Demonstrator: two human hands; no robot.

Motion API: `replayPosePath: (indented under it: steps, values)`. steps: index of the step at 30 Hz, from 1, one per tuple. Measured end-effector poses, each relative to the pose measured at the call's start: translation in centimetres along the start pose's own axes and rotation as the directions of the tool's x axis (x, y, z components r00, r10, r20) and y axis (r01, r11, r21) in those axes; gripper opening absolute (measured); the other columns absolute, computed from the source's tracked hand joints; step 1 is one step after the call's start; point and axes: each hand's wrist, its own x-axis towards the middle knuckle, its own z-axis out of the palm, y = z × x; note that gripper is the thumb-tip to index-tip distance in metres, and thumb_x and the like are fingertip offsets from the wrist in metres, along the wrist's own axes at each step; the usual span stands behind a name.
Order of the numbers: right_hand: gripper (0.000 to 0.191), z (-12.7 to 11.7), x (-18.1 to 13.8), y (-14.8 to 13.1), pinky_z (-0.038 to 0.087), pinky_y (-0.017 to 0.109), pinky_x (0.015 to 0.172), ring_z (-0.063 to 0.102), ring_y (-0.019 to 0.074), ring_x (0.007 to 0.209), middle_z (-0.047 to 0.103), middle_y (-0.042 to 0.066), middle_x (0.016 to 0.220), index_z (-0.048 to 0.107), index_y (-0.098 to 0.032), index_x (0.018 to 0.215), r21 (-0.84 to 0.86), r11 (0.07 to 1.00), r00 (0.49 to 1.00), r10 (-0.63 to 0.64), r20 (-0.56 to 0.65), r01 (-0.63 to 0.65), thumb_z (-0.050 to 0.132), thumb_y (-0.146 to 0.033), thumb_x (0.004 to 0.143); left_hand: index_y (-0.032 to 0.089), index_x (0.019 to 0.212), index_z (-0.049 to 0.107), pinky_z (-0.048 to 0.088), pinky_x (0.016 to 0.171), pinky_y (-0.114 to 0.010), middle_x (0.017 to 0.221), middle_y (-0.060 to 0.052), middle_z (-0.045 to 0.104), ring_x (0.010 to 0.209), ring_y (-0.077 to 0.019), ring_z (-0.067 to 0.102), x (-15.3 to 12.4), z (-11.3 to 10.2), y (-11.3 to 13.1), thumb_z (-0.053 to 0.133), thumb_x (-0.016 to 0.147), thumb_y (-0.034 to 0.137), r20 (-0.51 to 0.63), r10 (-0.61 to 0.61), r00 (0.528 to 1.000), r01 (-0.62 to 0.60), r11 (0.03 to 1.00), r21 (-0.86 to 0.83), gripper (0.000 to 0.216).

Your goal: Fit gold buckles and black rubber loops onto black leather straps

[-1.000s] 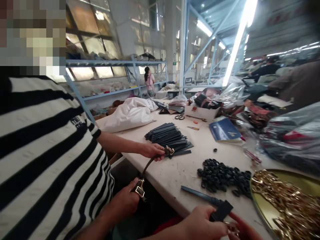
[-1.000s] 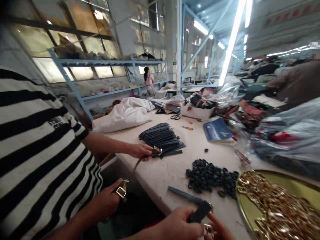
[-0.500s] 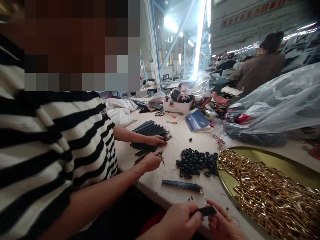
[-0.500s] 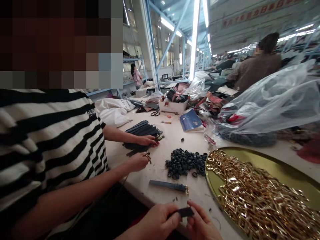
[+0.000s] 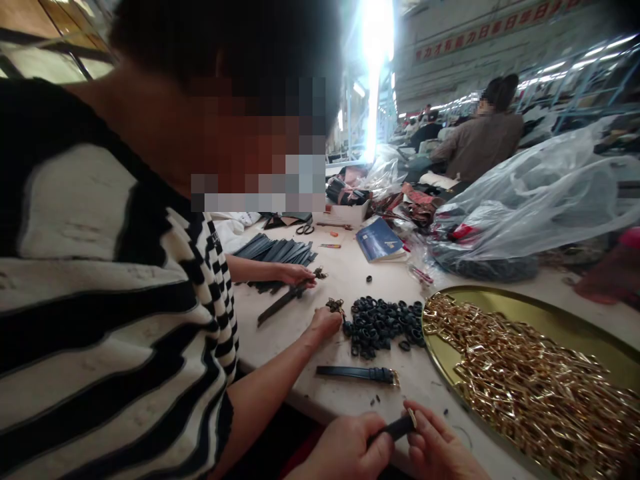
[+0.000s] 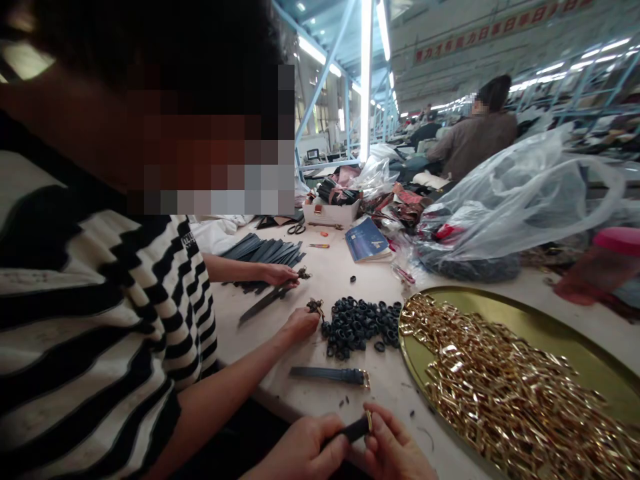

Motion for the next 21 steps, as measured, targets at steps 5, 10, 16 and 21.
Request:
replayPosePath:
  steps: [5,10,16,21]
  values:
    - [0.034,0.2,-0.3,0.4,0.052,0.017,0.047,0.057,0.0065,0.045,0.062,-0.004,0.06,0.063,-0.019,0.081,0.013,1.0,0.999,0.017,-0.049,-0.017,0.08,-0.024,0.052,0.018,0.074,0.058,0.024,0.045,-0.021,0.06,0.001,0.055,0.053,-0.0107,0.046,-0.3,-0.3,0.5,0.036,0.084,0.031,0.032,0.029,0.999,-0.032,0.995,0.09,0.028]
    - [0.034,0.4,-0.2,0.4,0.05,0.018,0.043,0.053,0.0067,0.043,0.057,-0.006,0.053,0.064,-0.019,0.081,0.009,1.0,0.995,0.027,-0.092,-0.026,0.08,-0.025,0.051,0.018,0.073,0.057,0.023,0.044,-0.021,0.062,-0.001,0.057,0.053,-0.0112,0.047,-0.1,0.0,1.0,0.034,0.085,0.031,0.023,0.012,1.0,-0.015,0.994,0.108,0.029]
    - [0.034,-0.3,-0.1,0.1,0.045,0.017,0.04,0.049,0.0067,0.042,0.054,-0.005,0.052,0.064,-0.019,0.08,-0.031,0.999,0.997,0.024,-0.07,-0.026,0.079,-0.032,0.052,0.019,0.081,0.058,0.028,0.049,-0.023,0.071,-0.004,0.064,0.059,-0.0141,0.054,0.2,0.8,0.8,0.033,0.086,0.034,0.033,0.091,0.995,-0.096,0.973,0.211,0.03]
    - [0.039,0.0,-0.4,1.6,0.038,0.015,0.038,0.045,0.0056,0.039,0.051,-0.006,0.045,0.065,-0.018,0.08,-0.093,0.996,0.998,0.004,-0.063,-0.01,0.079,-0.039,0.05,0.019,0.085,0.056,0.035,0.054,-0.022,0.078,-0.004,0.064,0.067,-0.015,0.057,0.3,1.1,0.8,0.031,0.088,0.034,0.02,0.074,0.997,-0.076,0.995,0.071,0.03]
